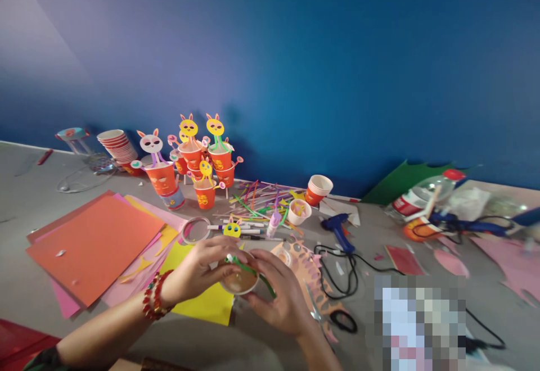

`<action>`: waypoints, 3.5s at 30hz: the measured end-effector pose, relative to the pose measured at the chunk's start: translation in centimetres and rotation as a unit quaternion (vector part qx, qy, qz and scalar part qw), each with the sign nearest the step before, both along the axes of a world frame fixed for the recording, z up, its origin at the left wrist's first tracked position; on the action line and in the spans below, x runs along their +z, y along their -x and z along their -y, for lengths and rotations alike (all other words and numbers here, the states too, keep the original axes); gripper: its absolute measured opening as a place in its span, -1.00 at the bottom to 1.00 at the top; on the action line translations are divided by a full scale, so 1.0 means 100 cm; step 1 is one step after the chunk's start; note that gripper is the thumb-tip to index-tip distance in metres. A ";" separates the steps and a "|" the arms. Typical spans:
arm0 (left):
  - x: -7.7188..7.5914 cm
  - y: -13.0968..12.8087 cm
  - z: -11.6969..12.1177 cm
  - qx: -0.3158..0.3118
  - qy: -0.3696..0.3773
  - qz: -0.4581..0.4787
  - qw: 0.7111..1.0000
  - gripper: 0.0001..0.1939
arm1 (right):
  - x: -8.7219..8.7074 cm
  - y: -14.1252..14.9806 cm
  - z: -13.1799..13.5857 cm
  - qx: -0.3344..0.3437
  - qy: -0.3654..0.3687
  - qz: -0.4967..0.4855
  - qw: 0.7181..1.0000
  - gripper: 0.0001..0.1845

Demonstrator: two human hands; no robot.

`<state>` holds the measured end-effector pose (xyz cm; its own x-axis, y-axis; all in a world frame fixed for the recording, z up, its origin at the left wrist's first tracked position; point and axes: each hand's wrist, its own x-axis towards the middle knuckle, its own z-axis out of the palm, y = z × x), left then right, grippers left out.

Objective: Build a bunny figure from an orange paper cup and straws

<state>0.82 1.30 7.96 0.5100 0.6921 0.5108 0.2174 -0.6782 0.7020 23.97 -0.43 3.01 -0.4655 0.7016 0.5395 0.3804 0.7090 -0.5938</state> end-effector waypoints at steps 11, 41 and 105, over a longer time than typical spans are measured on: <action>0.004 0.000 -0.003 0.013 0.025 -0.004 1.000 -0.82 | 0.002 -0.003 0.001 -0.004 0.067 -0.012 0.998 -0.47; 0.002 0.001 -0.028 -0.028 0.165 -0.043 0.985 -0.77 | 0.000 0.004 0.001 -0.027 0.181 -0.080 0.980 -0.54; -0.003 0.008 -0.021 0.014 0.148 -0.130 0.980 -0.46 | -0.004 0.006 0.001 -0.097 0.181 -0.142 0.968 -0.84</action>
